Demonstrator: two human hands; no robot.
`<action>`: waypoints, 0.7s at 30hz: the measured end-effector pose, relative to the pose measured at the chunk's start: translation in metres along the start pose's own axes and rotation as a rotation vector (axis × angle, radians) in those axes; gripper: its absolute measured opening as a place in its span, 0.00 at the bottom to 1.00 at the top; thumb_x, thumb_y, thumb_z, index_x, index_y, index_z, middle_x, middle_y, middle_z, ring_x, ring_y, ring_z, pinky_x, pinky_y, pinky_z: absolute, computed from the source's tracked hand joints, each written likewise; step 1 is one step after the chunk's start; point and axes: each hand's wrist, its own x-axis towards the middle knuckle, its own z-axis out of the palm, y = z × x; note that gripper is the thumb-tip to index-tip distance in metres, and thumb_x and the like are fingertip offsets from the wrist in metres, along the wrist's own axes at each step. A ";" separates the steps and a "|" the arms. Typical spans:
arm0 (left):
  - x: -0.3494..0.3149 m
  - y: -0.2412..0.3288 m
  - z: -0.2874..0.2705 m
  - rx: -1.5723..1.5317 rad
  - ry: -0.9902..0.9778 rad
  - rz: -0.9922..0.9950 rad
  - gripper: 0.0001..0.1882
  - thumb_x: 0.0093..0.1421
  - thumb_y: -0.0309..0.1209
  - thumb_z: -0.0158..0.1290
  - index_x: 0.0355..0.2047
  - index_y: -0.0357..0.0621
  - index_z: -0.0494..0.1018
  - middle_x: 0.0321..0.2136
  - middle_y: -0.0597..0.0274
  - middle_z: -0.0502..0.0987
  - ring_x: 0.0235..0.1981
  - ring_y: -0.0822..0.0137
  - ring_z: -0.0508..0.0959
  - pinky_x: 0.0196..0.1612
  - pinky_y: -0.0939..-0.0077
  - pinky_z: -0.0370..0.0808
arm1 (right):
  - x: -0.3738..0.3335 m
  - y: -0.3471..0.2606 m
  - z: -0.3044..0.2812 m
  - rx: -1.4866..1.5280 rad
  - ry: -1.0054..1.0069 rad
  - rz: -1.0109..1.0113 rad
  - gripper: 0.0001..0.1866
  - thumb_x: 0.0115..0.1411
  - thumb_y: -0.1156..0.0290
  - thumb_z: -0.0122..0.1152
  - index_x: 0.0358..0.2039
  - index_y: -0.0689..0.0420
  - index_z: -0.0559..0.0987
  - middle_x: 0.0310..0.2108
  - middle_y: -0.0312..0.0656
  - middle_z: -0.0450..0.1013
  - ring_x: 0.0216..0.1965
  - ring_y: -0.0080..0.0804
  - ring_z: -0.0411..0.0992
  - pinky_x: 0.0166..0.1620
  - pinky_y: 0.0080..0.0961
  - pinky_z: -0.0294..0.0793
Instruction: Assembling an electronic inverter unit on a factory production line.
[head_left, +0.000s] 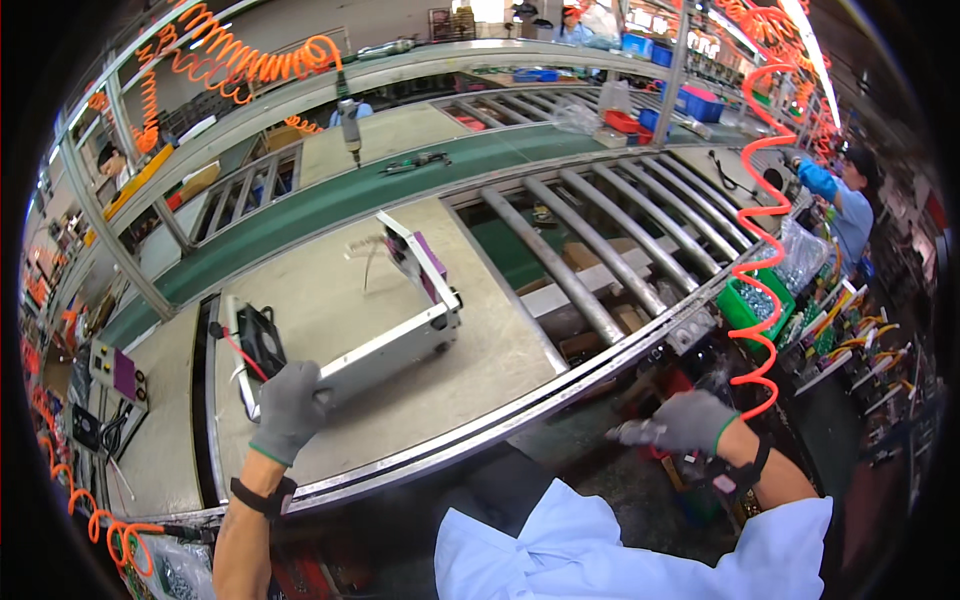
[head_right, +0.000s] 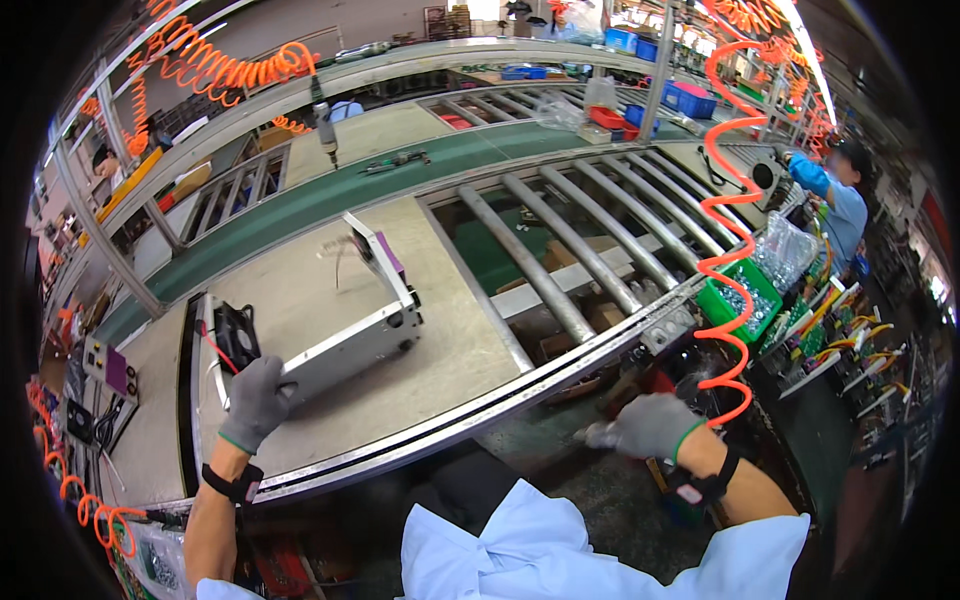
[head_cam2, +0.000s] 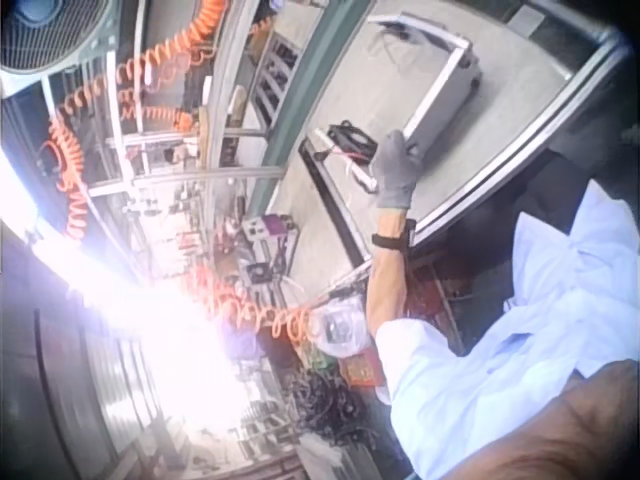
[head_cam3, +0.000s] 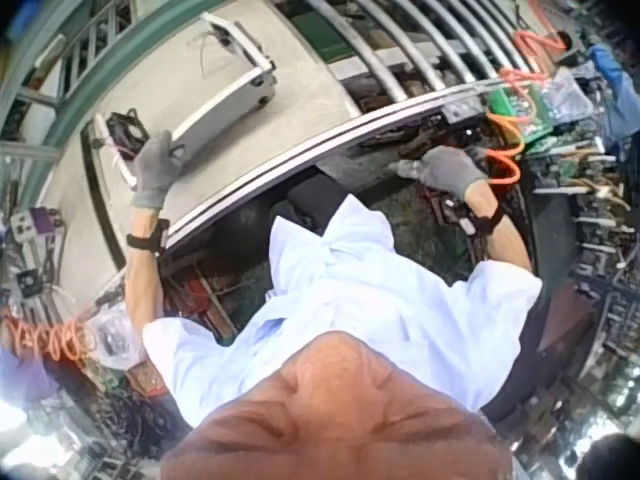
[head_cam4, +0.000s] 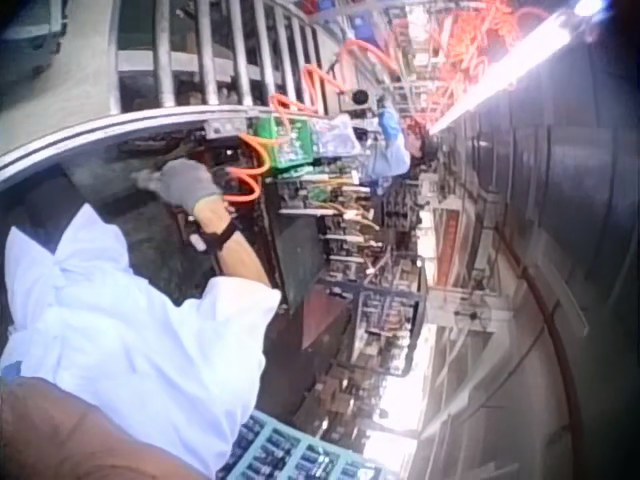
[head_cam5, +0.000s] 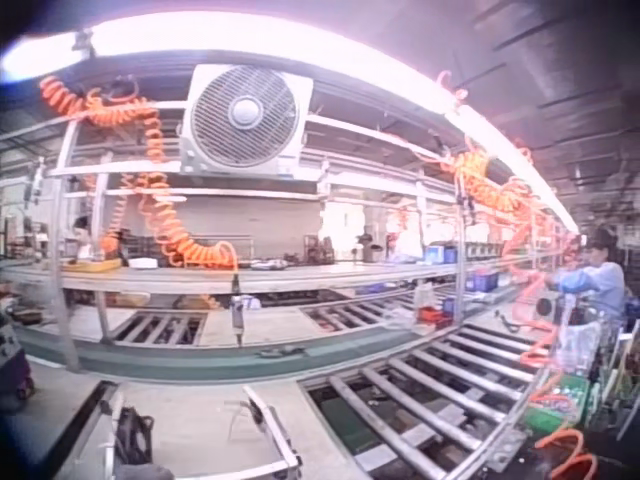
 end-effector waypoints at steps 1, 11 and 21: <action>-0.005 -0.001 0.006 0.063 0.080 0.056 0.12 0.47 0.31 0.61 0.29 0.44 0.70 0.26 0.53 0.74 0.29 0.47 0.76 0.30 0.52 0.73 | 0.004 0.018 -0.004 -0.029 0.027 0.056 0.31 0.61 0.40 0.49 0.33 0.57 0.85 0.33 0.53 0.80 0.38 0.51 0.80 0.45 0.43 0.78; -0.092 0.006 0.055 0.054 0.022 0.097 0.13 0.59 0.41 0.57 0.36 0.46 0.73 0.40 0.55 0.75 0.42 0.54 0.76 0.45 0.57 0.73 | 0.164 0.181 0.020 -1.296 0.470 -0.502 0.32 0.64 0.49 0.49 0.64 0.52 0.68 0.66 0.46 0.63 0.64 0.46 0.64 0.66 0.39 0.62; -0.117 0.044 0.052 0.022 0.214 -0.198 0.18 0.54 0.37 0.60 0.43 0.45 0.73 0.50 0.52 0.74 0.50 0.51 0.76 0.54 0.55 0.72 | 0.171 0.160 0.064 -0.055 0.882 0.019 0.24 0.54 0.56 0.64 0.41 0.66 0.82 0.33 0.60 0.79 0.40 0.54 0.80 0.42 0.42 0.79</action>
